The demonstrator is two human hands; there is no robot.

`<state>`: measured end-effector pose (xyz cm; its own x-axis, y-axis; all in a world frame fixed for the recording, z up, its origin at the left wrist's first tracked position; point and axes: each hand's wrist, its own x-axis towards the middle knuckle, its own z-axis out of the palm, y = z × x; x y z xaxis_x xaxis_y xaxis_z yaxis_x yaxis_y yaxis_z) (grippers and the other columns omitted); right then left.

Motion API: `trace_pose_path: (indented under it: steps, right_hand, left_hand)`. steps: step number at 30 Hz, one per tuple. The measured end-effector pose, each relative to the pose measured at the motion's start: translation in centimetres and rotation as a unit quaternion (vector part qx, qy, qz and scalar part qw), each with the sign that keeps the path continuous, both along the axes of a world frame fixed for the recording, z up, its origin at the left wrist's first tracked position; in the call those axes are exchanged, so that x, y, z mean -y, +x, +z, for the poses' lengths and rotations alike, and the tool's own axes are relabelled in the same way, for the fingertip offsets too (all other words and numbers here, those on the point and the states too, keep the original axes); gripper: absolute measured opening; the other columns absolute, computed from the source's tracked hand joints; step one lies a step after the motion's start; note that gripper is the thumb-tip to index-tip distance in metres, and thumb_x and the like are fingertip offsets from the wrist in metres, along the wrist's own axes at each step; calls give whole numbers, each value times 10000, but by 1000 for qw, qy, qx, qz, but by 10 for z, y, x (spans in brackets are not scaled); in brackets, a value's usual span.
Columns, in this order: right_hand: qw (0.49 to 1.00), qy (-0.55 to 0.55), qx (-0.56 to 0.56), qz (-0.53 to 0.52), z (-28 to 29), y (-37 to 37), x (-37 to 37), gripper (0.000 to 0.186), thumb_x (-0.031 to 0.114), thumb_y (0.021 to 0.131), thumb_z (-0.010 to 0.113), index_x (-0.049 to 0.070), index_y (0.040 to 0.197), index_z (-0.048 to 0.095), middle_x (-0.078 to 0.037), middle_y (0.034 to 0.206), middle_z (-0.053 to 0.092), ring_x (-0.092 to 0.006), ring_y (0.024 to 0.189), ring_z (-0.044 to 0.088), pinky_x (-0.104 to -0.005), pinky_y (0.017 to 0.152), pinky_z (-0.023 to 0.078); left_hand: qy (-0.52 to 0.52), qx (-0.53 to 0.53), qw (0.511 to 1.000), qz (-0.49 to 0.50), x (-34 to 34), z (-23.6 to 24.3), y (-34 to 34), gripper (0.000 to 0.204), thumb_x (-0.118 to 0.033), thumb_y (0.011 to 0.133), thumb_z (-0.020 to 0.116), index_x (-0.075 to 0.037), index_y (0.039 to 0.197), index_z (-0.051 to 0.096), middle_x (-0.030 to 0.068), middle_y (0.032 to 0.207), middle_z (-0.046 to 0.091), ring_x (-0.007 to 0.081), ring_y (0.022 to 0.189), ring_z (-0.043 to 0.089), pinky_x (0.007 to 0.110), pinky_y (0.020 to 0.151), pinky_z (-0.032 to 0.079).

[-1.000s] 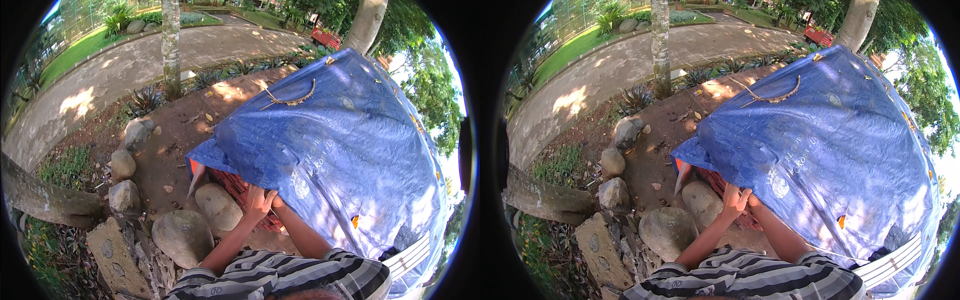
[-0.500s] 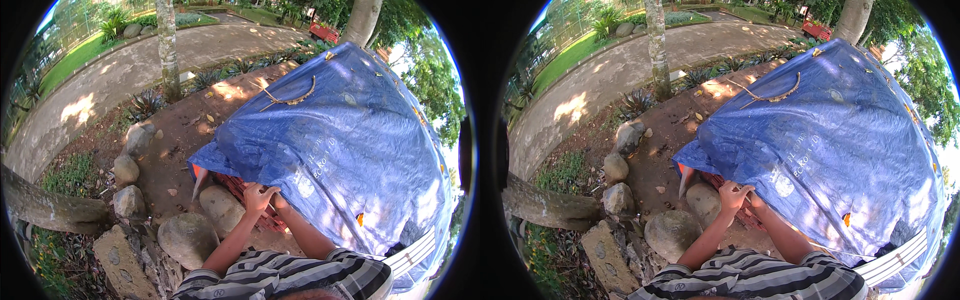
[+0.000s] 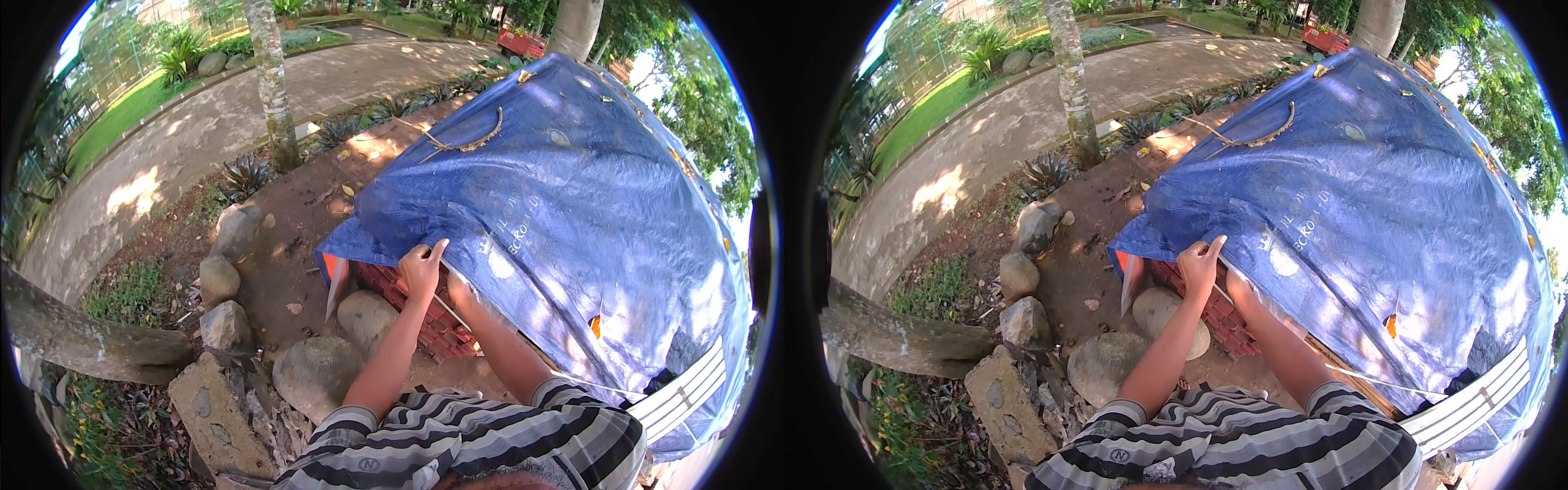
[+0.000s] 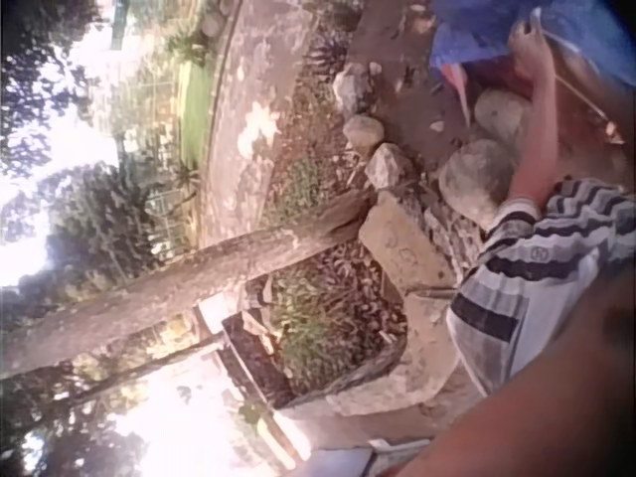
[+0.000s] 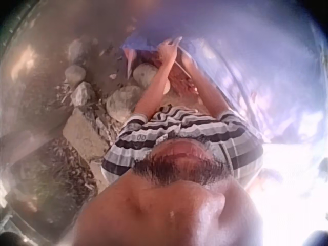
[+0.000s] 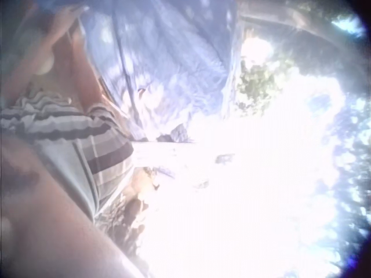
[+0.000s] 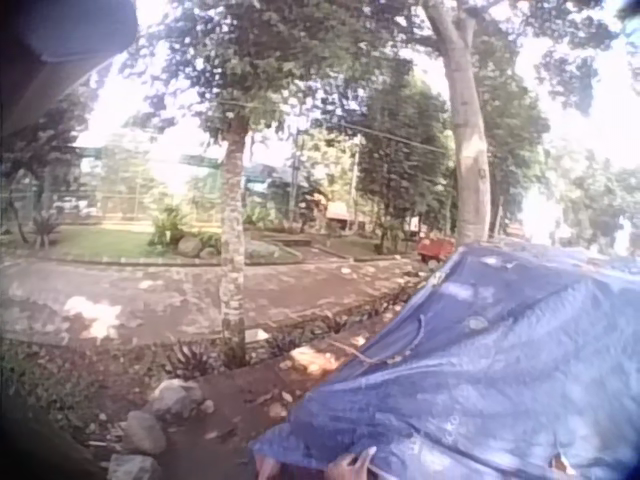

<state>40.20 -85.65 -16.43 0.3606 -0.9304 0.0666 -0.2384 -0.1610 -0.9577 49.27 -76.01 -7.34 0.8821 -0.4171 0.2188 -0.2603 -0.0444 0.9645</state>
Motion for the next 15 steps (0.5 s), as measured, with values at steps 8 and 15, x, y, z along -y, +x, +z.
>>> trace_pose_path:
  steps: [8, 15]
  right_hand:
    - [995, 26, -72, 69, 45, -2, 6, 689, 545, 1073, 386, 44, 1543, 424, -161, 1425, 537, -298, 1241, 547, -420, 1124, 399]
    - [970, 231, -2, 71, 79, -2, -2, 713, 550, 985, 522, 39, 1482, 493, -165, 1302, 599, -286, 1001, 620, -478, 887, 520]
  left_hand:
    - [2, -94, 963, -252, 49, 19, 56, 644, -488, 970, 660, 14, 574, 582, 39, 519, 502, 127, 555, 440, 408, 555, 386]
    - [49, -160, 937, -308, 22, -1, 54, 468, -403, 953, 718, 49, 1063, 760, 80, 1000, 735, 151, 921, 629, 319, 887, 482]
